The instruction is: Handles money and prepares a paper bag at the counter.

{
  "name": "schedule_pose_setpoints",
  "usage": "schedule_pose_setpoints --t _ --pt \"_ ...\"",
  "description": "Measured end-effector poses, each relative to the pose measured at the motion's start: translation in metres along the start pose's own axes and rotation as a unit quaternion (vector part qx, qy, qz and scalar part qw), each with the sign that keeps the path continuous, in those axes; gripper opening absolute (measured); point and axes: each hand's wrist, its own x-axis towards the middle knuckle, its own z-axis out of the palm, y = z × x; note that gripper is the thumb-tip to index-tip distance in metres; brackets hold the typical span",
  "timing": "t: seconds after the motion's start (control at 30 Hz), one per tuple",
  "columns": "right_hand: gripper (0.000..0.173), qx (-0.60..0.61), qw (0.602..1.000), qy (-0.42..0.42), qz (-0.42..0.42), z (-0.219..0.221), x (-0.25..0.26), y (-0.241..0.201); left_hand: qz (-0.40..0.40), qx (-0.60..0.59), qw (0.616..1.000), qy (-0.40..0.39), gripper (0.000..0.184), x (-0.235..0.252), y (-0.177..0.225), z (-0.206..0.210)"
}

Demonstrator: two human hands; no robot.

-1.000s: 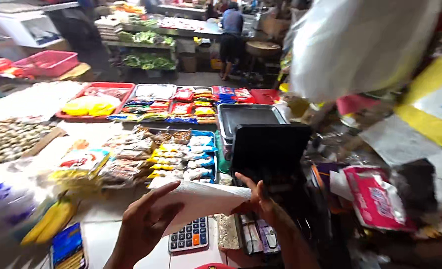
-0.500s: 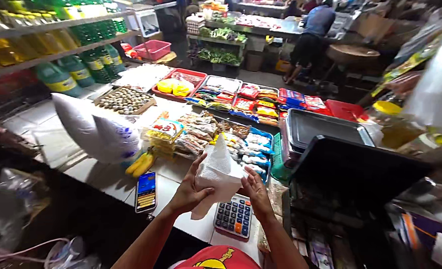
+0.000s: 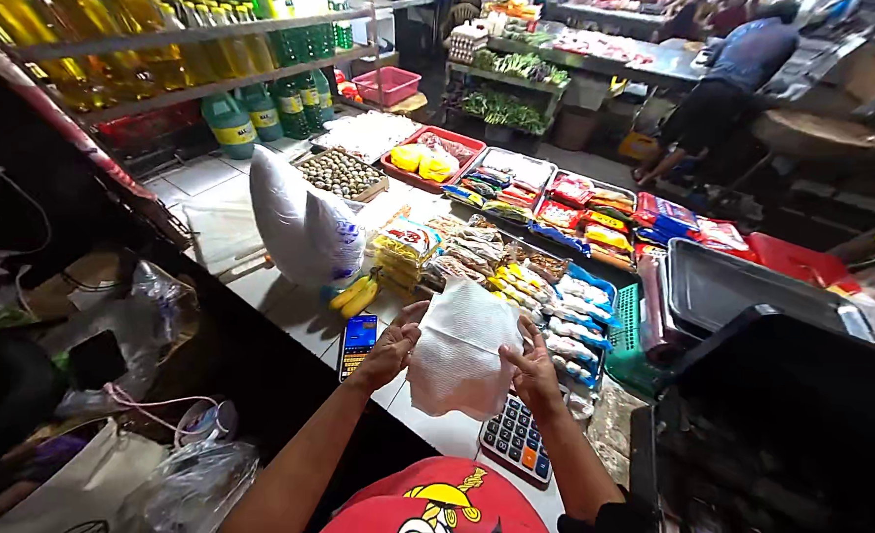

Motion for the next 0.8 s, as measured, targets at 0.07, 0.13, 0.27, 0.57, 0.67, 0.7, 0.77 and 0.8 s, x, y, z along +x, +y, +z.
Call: schedule_pose_setpoints --t 0.07,0.13,0.27,0.57,0.67,0.7,0.77,0.8 --pt "0.088 -0.054 0.998 -0.037 -0.009 0.005 0.005 -0.001 -0.024 -0.054 0.997 0.059 0.041 0.001 -0.004 -0.002" --pt "0.094 -0.088 0.994 -0.061 0.009 0.011 0.002 0.000 -0.049 -0.093 0.990 0.098 0.040 -0.002 -0.014 -0.006" --pt "0.114 -0.188 0.977 -0.102 0.007 0.020 0.021 0.001 -0.061 -0.062 0.996 0.037 0.059 0.011 -0.039 -0.036" --pt "0.086 -0.128 0.974 -0.183 -0.036 0.017 0.020 0.029 0.035 -0.033 0.998 0.044 0.030 0.033 -0.059 -0.061" --pt "0.076 -0.188 0.976 -0.100 0.036 0.004 0.007 0.057 -0.065 0.010 0.997 0.039 0.042 0.018 -0.084 -0.067" --pt "0.074 -0.196 0.977 -0.049 0.072 -0.002 0.005 0.070 -0.116 0.027 0.992 0.027 0.050 0.011 -0.095 -0.071" --pt "0.079 -0.192 0.971 0.012 0.143 -0.011 0.003 0.085 -0.216 0.021 0.976 0.029 0.060 -0.003 -0.105 -0.071" --pt "0.085 -0.212 0.961 0.011 0.178 -0.012 -0.001 0.087 -0.249 0.028 0.967 0.044 0.062 -0.010 -0.105 -0.068"
